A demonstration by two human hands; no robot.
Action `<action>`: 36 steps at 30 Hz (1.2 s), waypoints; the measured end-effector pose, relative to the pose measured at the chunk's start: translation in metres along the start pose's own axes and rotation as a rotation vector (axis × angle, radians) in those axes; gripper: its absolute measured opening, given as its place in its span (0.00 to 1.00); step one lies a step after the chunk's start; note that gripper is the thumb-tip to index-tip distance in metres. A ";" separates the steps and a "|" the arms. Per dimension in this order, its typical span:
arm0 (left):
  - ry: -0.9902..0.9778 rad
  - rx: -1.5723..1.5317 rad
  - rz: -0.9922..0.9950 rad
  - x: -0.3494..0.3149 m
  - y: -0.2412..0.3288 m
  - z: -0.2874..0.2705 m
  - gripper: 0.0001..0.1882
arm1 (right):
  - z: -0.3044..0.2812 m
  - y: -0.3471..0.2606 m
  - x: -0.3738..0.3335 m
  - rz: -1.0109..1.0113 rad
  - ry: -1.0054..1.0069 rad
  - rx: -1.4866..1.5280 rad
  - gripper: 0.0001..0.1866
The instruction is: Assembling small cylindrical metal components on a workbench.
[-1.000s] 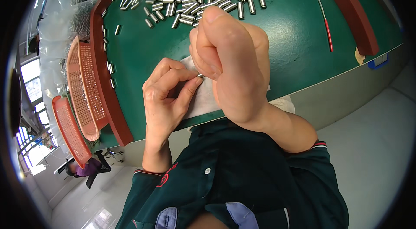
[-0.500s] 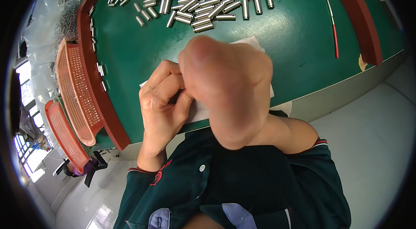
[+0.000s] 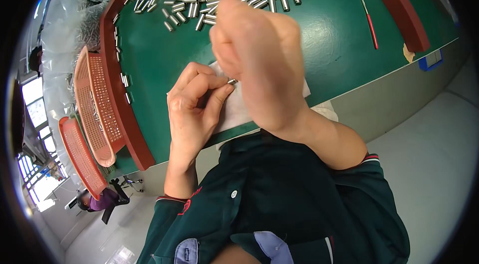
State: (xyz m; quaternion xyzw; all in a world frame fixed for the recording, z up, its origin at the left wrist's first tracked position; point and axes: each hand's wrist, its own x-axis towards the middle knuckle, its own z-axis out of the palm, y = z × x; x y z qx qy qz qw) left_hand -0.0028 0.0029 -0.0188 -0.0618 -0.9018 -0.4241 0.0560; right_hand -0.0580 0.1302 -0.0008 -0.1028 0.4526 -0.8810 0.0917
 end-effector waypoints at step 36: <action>0.016 0.264 -0.207 0.048 0.003 -0.030 0.04 | -0.022 0.004 -0.008 -0.049 0.056 0.147 0.22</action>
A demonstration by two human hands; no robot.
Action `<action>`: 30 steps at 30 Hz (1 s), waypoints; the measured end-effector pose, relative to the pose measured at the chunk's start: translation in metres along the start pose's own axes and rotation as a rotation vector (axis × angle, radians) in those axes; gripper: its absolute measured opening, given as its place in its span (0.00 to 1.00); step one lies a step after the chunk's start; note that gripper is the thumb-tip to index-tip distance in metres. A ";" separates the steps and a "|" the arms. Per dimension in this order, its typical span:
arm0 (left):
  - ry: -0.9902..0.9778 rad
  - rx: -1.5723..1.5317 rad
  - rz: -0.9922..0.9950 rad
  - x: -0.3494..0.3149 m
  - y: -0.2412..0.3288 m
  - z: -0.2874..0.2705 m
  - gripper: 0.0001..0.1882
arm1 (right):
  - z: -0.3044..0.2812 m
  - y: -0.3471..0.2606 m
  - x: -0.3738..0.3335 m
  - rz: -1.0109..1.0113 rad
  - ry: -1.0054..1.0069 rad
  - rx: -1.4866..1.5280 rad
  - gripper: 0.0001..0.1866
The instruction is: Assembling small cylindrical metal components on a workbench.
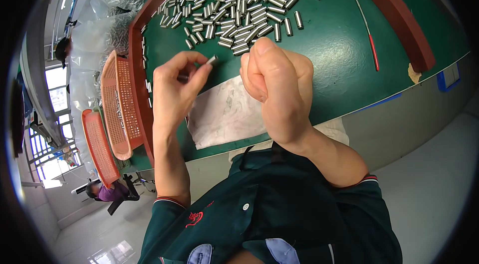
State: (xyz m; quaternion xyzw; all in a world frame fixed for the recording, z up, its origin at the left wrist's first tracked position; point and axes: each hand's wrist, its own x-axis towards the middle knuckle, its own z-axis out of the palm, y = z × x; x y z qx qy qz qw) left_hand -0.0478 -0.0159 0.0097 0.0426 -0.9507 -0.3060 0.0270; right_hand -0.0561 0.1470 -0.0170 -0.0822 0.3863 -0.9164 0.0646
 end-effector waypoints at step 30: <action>-0.061 -0.144 0.110 -0.046 0.002 0.020 0.04 | 0.018 -0.001 0.009 0.099 -0.013 0.032 0.21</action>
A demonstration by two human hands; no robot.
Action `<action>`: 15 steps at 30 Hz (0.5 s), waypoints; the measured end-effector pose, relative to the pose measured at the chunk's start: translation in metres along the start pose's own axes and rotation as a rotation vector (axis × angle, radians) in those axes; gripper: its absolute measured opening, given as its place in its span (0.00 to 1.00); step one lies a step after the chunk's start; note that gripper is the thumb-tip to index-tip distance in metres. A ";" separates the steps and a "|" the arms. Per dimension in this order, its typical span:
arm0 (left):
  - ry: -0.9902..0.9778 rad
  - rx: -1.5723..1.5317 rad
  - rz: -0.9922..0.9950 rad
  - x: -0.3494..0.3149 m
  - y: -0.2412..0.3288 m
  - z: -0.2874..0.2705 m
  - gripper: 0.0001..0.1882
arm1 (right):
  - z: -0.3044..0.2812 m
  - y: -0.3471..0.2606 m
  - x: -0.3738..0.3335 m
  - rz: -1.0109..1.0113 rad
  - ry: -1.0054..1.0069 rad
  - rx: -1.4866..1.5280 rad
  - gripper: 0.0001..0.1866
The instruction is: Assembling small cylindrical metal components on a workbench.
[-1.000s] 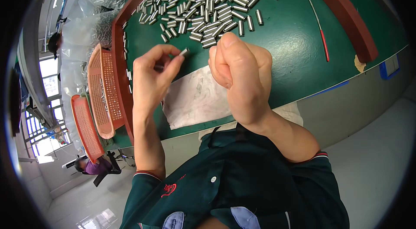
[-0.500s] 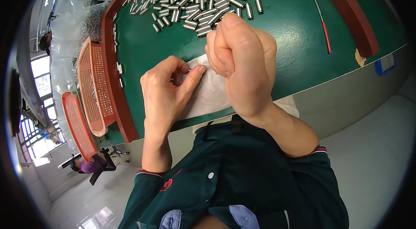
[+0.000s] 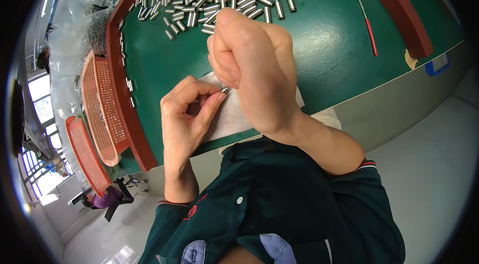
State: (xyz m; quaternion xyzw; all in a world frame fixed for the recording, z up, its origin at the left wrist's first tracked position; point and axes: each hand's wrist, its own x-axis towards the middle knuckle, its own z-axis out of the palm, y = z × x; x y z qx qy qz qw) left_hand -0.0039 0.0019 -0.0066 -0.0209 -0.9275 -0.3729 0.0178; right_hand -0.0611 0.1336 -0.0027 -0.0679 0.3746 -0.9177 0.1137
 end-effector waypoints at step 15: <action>-0.005 -0.054 0.008 0.000 -0.004 0.000 0.04 | 0.000 0.002 0.001 0.080 -0.012 0.027 0.21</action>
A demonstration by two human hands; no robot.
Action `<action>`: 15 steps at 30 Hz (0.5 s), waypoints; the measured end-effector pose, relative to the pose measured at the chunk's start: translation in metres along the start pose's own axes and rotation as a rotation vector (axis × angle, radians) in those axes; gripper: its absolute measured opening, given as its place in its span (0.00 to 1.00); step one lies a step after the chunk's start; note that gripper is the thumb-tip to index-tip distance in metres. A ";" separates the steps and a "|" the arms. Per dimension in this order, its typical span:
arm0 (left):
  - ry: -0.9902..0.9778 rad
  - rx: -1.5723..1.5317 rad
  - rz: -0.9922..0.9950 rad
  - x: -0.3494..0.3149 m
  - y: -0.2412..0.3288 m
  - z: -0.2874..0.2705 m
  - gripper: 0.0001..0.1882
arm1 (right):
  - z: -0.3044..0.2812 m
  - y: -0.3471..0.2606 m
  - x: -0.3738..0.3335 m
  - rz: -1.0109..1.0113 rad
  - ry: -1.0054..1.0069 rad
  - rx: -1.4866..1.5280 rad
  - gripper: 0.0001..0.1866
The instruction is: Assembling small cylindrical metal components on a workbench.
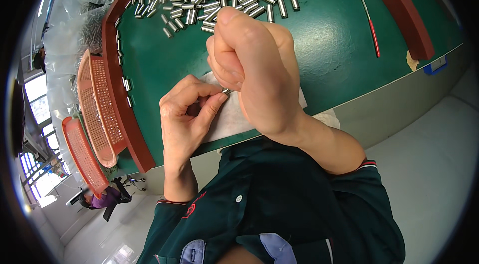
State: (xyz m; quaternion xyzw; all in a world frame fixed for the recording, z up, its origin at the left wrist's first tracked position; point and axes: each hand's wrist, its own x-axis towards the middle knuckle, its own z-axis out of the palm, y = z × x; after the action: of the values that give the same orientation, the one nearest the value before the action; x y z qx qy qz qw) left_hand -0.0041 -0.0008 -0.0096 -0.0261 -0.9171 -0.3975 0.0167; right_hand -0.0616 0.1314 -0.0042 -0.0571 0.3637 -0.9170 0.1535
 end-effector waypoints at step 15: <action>0.001 -0.003 0.113 0.000 -0.006 0.003 0.06 | 0.001 0.005 -0.002 -0.062 -0.057 -0.119 0.22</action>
State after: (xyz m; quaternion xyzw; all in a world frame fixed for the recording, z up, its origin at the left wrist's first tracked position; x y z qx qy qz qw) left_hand -0.0045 -0.0027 -0.0156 -0.0777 -0.9136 -0.3971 0.0394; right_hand -0.0581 0.1281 -0.0070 -0.1032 0.4112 -0.8960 0.1316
